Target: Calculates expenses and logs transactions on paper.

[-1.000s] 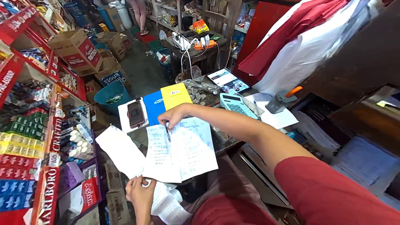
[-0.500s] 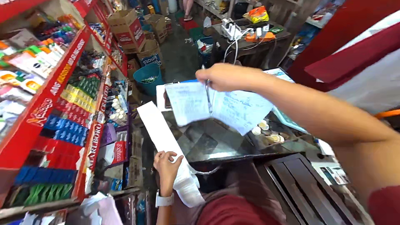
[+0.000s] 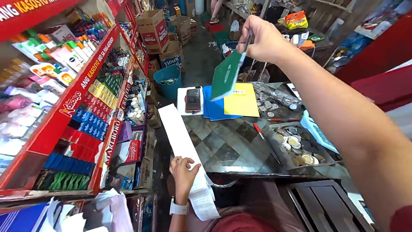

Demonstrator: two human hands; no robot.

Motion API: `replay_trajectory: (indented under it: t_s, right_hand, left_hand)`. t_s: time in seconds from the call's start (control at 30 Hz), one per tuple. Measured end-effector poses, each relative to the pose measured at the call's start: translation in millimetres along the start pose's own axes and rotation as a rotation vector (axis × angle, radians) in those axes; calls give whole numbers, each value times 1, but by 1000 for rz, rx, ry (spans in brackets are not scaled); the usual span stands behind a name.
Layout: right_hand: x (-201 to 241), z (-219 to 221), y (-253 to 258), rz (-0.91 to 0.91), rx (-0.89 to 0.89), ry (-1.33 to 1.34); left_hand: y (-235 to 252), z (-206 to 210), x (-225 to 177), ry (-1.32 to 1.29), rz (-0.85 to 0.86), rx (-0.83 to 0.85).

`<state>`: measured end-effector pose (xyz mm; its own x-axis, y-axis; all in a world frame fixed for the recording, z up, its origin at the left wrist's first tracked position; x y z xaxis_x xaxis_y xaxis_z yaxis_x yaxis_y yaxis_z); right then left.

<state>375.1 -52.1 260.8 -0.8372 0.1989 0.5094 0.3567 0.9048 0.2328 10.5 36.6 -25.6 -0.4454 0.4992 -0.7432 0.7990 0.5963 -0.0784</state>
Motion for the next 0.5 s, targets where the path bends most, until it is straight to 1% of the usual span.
replay_trajectory:
  t_s: [0.13, 0.23, 0.3, 0.4, 0.5]
  right_hand:
    - [6, 20, 8, -11, 117, -199]
    - [8, 29, 10, -68, 184, -252]
    - [4, 28, 14, -72, 210, -184]
    - [-10, 32, 36, 17, 287, -46]
    - [-48, 60, 72, 159, 404, 26]
  left_hand:
    - [1, 2, 0, 2, -2, -9]
    - [0, 5, 3, 12, 18, -48]
    - [-2, 8, 4, 26, 38, -75]
    - [-4, 10, 6, 64, 73, -107]
    - [-5, 10, 5, 62, 79, -114]
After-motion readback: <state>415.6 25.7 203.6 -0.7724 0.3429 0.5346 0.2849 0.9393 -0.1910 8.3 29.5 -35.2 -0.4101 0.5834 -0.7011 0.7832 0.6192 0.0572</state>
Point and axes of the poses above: each hand's wrist, its own y-axis towards the middle knuckle, its own z-axis out of the palm, x = y × z, the point moved 1 cm from there along y, towards the middle knuckle, and after that the axes turned 15 degrees about x, right-handed, at the moved point
